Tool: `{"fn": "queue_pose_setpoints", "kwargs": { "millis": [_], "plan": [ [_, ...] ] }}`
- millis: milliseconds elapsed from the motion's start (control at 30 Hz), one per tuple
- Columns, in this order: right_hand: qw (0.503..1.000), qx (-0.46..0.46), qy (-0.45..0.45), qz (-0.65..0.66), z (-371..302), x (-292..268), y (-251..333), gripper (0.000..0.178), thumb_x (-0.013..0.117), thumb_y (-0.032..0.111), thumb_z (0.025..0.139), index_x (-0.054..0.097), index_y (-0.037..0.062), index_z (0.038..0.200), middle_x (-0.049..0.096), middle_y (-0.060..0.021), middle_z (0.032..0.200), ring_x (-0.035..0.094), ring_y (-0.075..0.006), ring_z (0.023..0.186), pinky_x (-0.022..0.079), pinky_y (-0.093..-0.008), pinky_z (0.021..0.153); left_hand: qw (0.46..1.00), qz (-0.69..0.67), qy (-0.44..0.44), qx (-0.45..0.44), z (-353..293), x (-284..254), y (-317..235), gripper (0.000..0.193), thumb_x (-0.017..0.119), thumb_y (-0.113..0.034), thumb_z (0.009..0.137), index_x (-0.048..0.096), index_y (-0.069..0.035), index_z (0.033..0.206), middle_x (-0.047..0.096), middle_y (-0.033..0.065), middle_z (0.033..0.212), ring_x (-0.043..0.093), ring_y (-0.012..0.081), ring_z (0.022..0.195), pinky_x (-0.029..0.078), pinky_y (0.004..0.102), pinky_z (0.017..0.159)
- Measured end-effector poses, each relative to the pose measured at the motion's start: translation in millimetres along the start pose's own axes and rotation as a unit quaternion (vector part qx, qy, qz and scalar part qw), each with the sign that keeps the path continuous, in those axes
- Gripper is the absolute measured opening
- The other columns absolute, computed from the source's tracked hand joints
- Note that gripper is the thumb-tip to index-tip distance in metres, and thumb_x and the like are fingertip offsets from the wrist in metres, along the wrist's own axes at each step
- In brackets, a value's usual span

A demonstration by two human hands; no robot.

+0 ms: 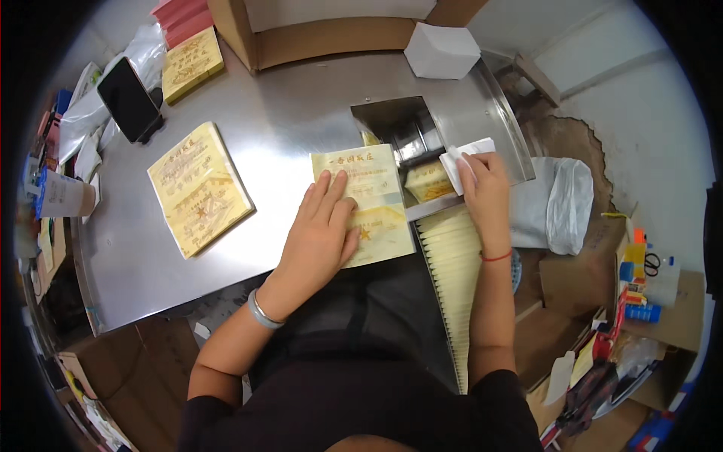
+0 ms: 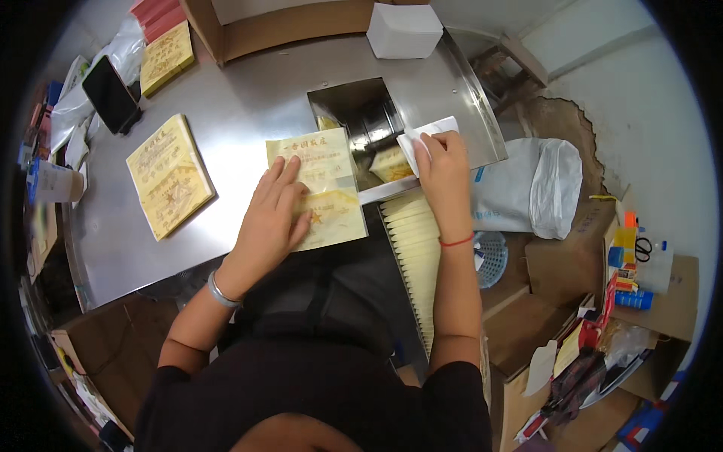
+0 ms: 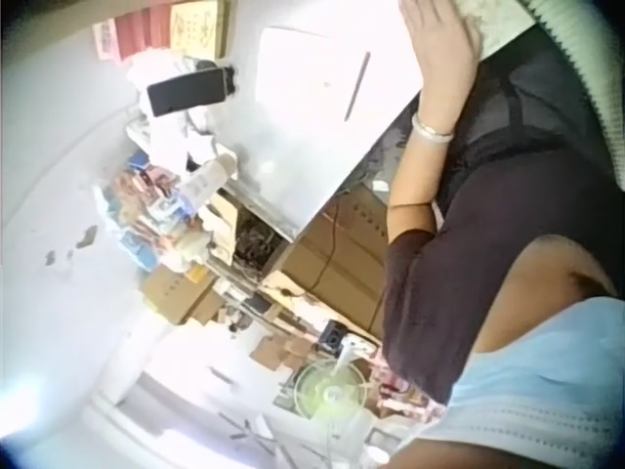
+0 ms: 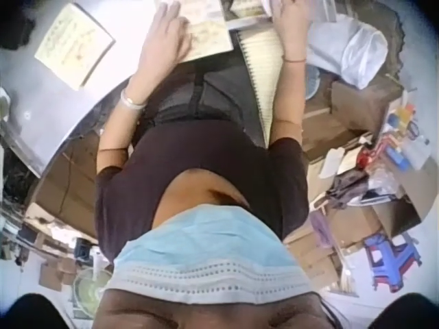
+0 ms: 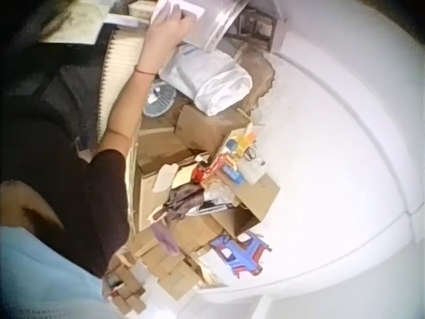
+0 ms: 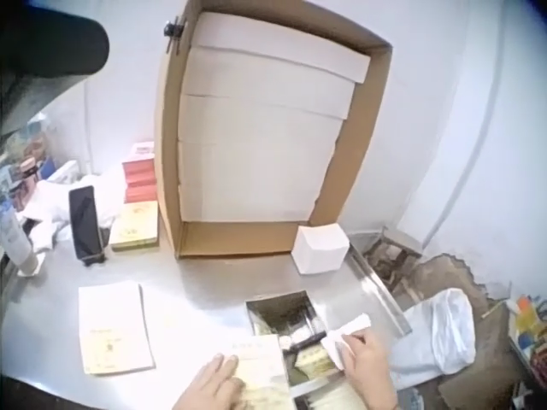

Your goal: The person is sorting and counting stacks of yellow and white papers on a metal workbench.

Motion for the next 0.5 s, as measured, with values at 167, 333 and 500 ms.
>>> {"fn": "queue_pose_setpoints", "kwargs": {
  "millis": [167,333,500],
  "plan": [
    [0.995,0.021,-0.095,0.006,-12,0,-8,0.018,0.063,0.008,0.085,0.07,-0.0044,0.096,0.065,-0.0152,0.097,0.062,-0.031,0.088,0.05,-0.0374,0.08,1.0,0.019,-0.002,-0.009,0,4,-3,0.036,0.07,-0.009,0.078,0.052,0.0,0.108,0.036,0.0252,0.146,0.033,0.0475,0.136,0.029,0.0563,0.111],
    [0.977,0.094,-0.154,0.116,-27,2,-14,0.018,0.063,0.006,0.084,0.07,-0.0022,0.098,0.069,-0.0122,0.104,0.064,-0.0289,0.096,0.049,-0.0342,0.086,0.994,0.041,-0.071,-0.073,-1,-5,-7,0.046,0.074,-0.012,0.076,0.051,-0.003,0.115,0.015,0.0299,0.154,0.013,0.0536,0.142,0.023,0.0535,0.114],
    [0.996,0.021,-0.064,0.055,-16,-11,-19,0.029,0.068,0.002,0.073,0.071,0.0032,0.103,0.068,-0.0108,0.109,0.061,-0.0276,0.103,0.047,-0.0354,0.091,0.999,-0.02,-0.043,-0.023,-8,-3,-2,0.047,0.07,-0.009,0.077,0.053,-0.003,0.12,0.02,0.0287,0.154,0.023,0.0495,0.141,0.023,0.0528,0.114]
  ]
}}
Point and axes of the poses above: each hand's wrist, its own z-axis towards the middle knuckle, its own x-axis out of the palm, y = z × x, the point moved 5 cm from there along z, towards the middle knuckle
